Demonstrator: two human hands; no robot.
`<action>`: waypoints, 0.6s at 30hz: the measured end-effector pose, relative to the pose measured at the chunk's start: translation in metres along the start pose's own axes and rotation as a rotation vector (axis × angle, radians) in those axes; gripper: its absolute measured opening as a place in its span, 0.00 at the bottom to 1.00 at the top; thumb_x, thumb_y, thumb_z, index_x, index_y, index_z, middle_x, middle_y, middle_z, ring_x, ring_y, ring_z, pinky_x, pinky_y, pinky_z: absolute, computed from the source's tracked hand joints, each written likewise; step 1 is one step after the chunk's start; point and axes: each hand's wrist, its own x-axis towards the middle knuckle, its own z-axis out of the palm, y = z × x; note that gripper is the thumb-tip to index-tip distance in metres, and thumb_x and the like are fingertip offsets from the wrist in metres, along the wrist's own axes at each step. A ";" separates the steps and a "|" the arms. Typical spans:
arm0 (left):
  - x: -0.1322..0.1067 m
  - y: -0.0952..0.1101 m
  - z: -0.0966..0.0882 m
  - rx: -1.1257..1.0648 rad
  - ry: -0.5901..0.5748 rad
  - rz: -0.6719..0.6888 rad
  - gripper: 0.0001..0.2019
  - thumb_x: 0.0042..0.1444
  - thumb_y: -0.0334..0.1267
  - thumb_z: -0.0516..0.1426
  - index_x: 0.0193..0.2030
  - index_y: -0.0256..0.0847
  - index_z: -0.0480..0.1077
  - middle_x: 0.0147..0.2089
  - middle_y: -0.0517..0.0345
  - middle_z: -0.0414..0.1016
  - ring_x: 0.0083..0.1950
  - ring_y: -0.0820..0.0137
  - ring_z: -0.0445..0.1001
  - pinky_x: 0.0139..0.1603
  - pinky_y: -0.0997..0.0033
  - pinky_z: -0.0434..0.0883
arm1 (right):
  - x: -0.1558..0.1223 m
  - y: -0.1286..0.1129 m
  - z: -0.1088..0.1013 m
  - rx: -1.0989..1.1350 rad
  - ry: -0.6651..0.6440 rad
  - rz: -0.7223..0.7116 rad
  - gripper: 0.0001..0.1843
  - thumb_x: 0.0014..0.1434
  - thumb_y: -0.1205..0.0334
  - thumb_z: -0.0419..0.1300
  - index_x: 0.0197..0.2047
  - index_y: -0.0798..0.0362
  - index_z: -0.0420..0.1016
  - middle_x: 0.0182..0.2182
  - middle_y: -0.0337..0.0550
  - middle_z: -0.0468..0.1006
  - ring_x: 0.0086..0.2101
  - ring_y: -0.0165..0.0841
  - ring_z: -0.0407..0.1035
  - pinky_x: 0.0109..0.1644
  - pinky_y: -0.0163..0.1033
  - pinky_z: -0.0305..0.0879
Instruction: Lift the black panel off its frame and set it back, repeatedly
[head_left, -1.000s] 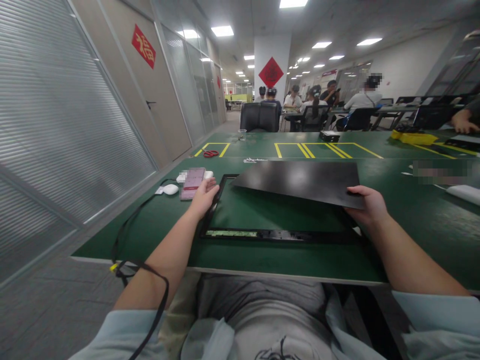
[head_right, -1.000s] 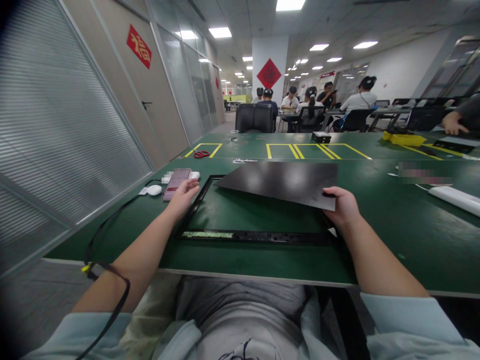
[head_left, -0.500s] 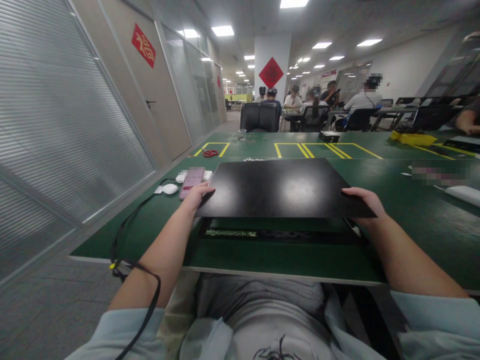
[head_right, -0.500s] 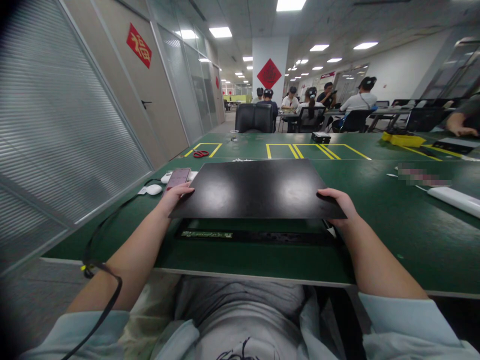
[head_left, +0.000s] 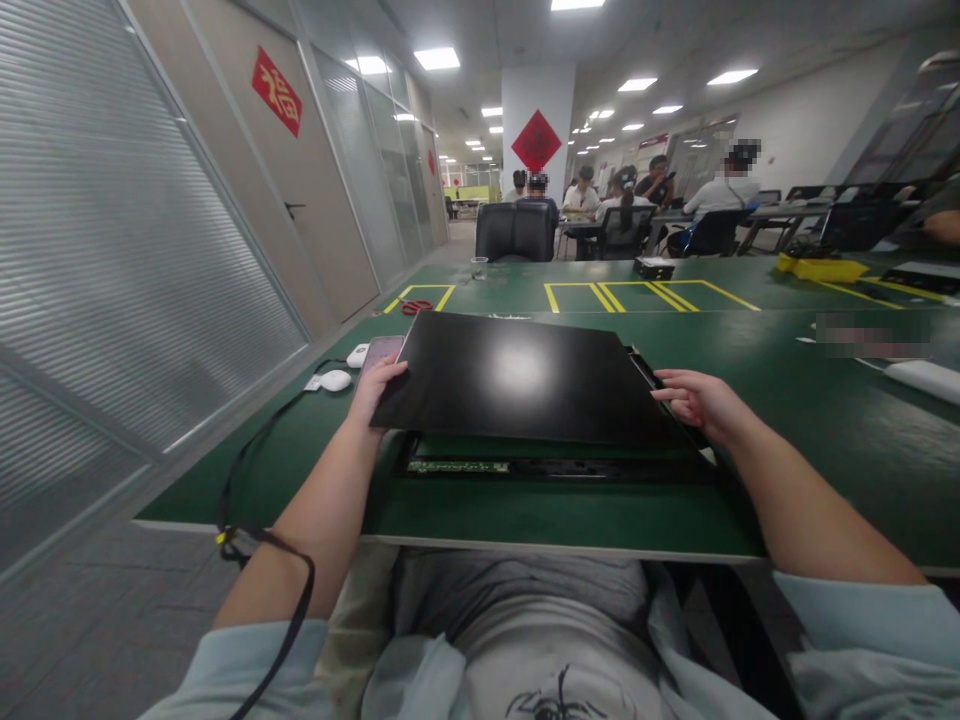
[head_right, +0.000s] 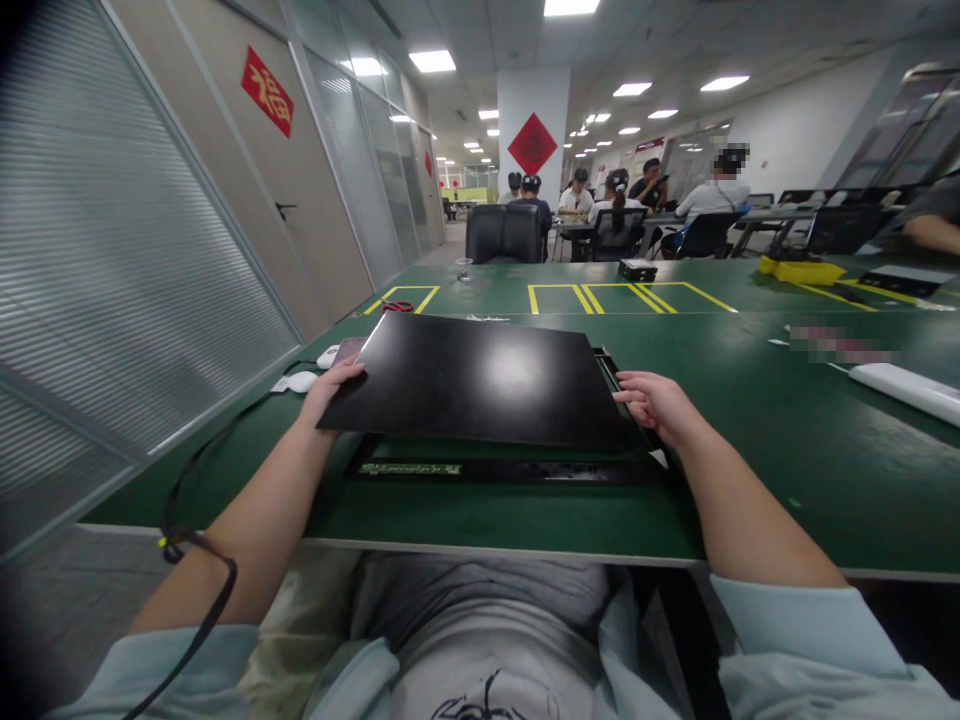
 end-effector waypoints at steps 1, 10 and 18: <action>-0.001 0.000 0.000 0.004 0.011 -0.003 0.23 0.43 0.33 0.65 0.50 0.35 0.78 0.39 0.52 0.84 0.45 0.55 0.83 0.47 0.60 0.80 | 0.000 0.000 0.000 -0.010 0.002 -0.002 0.10 0.49 0.72 0.64 0.38 0.57 0.76 0.25 0.54 0.82 0.11 0.20 0.51 0.11 0.26 0.43; -0.003 -0.004 0.008 0.075 0.086 -0.065 0.15 0.41 0.31 0.65 0.39 0.36 0.78 0.32 0.54 0.82 0.34 0.60 0.82 0.34 0.66 0.77 | -0.002 -0.002 0.002 -0.103 0.108 -0.012 0.05 0.55 0.72 0.62 0.34 0.54 0.71 0.21 0.50 0.80 0.09 0.21 0.50 0.10 0.26 0.44; 0.001 -0.013 0.010 0.132 0.062 -0.156 0.16 0.38 0.30 0.70 0.37 0.38 0.76 0.28 0.58 0.80 0.28 0.66 0.78 0.31 0.68 0.73 | 0.006 0.002 -0.007 -0.108 0.187 -0.029 0.08 0.54 0.74 0.62 0.32 0.51 0.71 0.18 0.43 0.77 0.07 0.23 0.51 0.09 0.29 0.42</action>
